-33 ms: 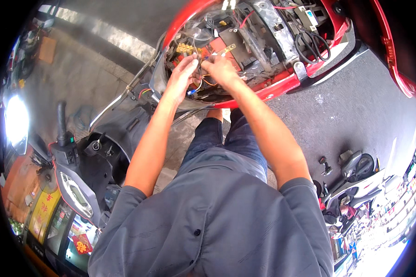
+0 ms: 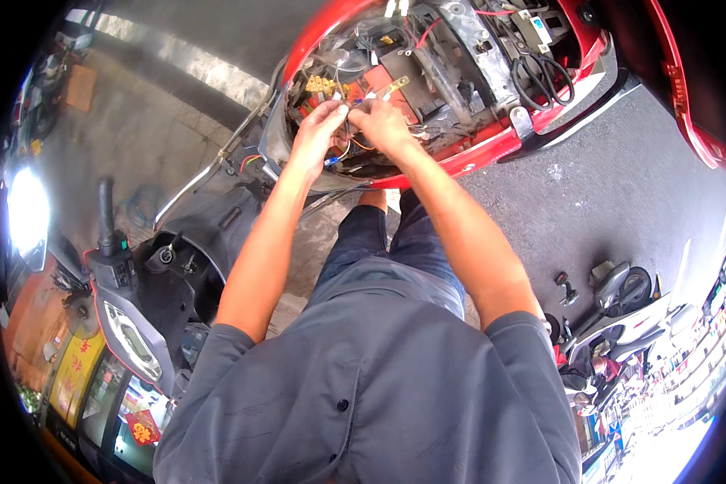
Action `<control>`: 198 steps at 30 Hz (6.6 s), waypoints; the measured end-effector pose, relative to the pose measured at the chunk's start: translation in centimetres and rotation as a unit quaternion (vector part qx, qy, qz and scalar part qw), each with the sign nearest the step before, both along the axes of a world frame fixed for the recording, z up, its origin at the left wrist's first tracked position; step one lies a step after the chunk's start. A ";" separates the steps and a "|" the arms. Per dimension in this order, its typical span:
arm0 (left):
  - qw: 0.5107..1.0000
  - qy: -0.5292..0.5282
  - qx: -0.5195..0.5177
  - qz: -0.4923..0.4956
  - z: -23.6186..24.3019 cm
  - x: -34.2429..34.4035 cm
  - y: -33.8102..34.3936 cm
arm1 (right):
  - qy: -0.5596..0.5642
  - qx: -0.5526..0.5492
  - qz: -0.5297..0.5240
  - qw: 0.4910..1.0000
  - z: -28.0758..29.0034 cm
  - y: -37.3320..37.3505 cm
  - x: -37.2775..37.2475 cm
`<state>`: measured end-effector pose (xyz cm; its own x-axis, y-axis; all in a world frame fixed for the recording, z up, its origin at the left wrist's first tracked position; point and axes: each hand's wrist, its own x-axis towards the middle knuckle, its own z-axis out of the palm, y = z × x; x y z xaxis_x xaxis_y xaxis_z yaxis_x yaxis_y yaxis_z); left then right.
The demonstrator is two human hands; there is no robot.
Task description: The person strips and joins electrical wires on a motorcycle using a pair of pliers and by hand.
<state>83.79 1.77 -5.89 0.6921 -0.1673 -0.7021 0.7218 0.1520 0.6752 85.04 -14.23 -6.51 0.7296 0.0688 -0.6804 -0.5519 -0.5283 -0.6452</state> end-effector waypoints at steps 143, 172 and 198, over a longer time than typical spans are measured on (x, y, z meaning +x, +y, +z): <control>0.985 0.034 -0.103 0.135 7.8 0.2 -4.5 | -0.289 -0.055 0.148 0.944 11.0 -9.0 -3.9; 0.987 -0.034 -0.060 0.148 6.6 -0.9 -5.9 | -0.127 0.003 0.051 0.991 10.5 -8.7 -2.3; 0.984 -0.080 -0.104 0.124 6.0 -1.5 -5.7 | -0.284 -0.175 0.114 0.936 11.9 -5.6 -5.1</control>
